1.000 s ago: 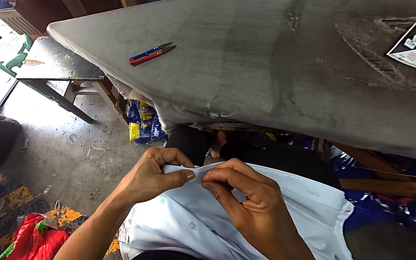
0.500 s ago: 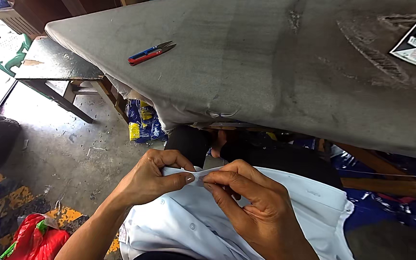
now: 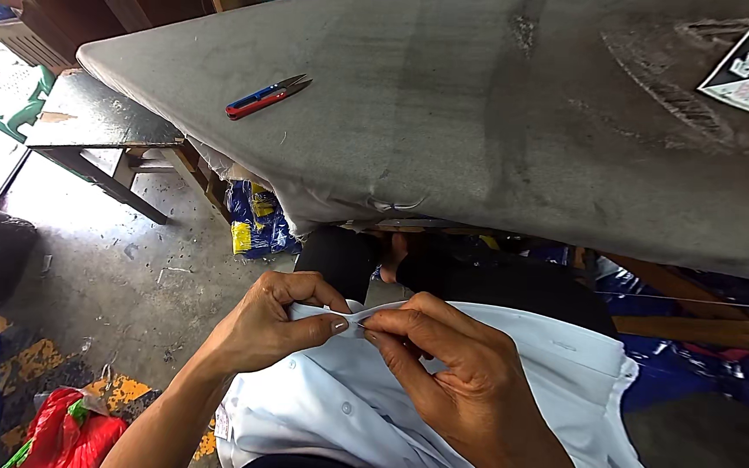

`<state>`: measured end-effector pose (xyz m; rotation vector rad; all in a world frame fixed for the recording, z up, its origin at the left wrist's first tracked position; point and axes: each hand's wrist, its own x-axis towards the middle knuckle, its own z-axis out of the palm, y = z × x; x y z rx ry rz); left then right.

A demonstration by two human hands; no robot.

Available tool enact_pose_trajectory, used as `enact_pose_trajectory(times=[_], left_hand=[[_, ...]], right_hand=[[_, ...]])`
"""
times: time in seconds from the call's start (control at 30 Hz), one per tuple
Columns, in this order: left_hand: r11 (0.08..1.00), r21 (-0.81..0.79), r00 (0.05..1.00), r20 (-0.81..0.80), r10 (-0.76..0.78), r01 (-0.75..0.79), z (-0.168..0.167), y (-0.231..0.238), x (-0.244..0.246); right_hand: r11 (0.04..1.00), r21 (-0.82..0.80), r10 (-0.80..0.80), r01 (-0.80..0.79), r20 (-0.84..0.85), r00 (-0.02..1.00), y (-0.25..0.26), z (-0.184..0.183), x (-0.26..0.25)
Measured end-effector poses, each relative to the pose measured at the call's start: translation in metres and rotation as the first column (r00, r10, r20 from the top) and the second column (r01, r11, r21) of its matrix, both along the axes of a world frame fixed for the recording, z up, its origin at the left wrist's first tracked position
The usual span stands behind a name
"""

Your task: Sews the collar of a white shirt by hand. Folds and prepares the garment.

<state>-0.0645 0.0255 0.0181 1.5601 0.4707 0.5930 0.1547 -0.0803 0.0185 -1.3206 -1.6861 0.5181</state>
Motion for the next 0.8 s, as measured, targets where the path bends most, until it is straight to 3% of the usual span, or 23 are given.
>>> enact_pose_trajectory(times=[0.63,0.8], left_hand=[[1.000,0.015,1.000,-0.004,0.013,-0.013,0.0019,-0.0004,-0.0013],[1.000,0.016,1.000,-0.001,0.006,-0.006,0.0019,0.0000,-0.0024]], right_hand=[[0.999,-0.014,0.031,-0.032,-0.013,0.999,0.0056,0.0004,-0.0016],[0.997,-0.033,0.074,-0.077,-0.081,0.994,0.0069,0.0004,-0.0003]])
